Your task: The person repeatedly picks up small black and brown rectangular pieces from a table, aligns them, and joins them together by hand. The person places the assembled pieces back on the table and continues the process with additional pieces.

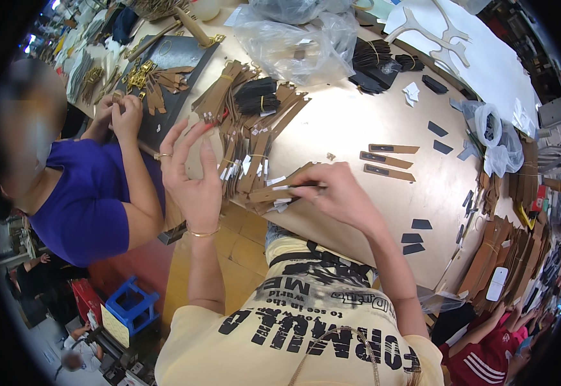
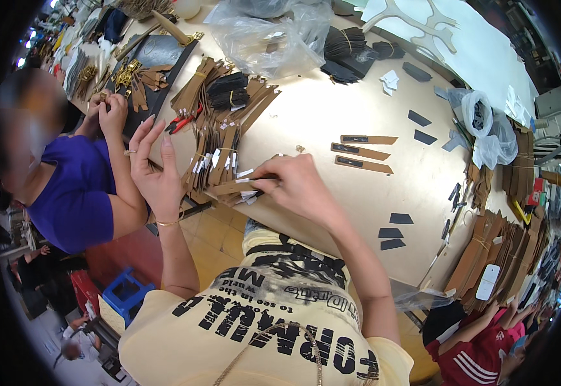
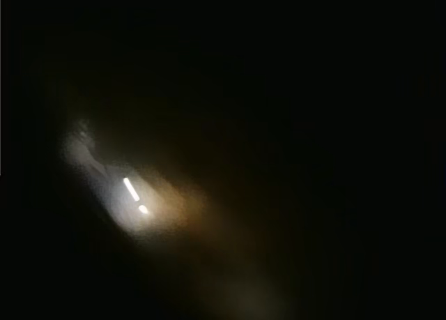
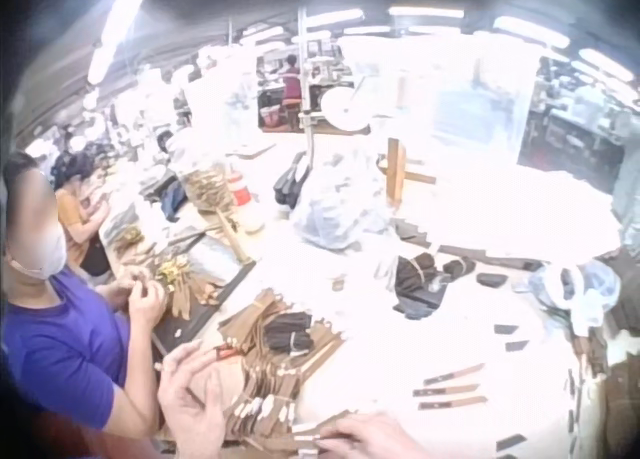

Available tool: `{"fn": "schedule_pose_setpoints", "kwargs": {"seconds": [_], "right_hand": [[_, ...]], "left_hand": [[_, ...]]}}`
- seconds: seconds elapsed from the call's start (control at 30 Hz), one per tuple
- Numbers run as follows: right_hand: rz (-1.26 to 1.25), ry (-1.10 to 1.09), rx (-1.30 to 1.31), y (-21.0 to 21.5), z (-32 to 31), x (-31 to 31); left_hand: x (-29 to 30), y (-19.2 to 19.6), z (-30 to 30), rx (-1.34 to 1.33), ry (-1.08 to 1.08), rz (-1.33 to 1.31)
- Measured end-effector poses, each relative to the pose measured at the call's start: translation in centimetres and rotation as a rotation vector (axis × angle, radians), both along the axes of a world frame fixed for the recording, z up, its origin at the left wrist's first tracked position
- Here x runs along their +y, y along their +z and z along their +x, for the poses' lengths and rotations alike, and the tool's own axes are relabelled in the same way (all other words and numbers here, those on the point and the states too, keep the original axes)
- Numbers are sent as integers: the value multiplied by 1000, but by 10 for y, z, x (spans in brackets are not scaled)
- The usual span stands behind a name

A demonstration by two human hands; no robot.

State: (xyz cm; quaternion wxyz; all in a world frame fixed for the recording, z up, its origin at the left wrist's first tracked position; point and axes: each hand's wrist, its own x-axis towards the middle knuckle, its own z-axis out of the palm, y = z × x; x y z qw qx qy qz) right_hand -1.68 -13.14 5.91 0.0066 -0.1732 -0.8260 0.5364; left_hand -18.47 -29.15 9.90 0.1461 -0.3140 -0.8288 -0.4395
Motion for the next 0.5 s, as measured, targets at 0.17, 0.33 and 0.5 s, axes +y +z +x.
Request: {"fn": "schedule_pose_setpoints", "kwargs": {"seconds": [0.17, 0.33, 0.5], "right_hand": [[501, -38, 41, -12, -13, -17], [522, -402, 113, -23, 42, 7], [472, -835, -37, -27, 138, 42]], "left_hand": [[37, -22, -1, -47, -218, -34], [122, -53, 11, -260, -793, -177], [210, -88, 62, 93, -1163, -452]]}}
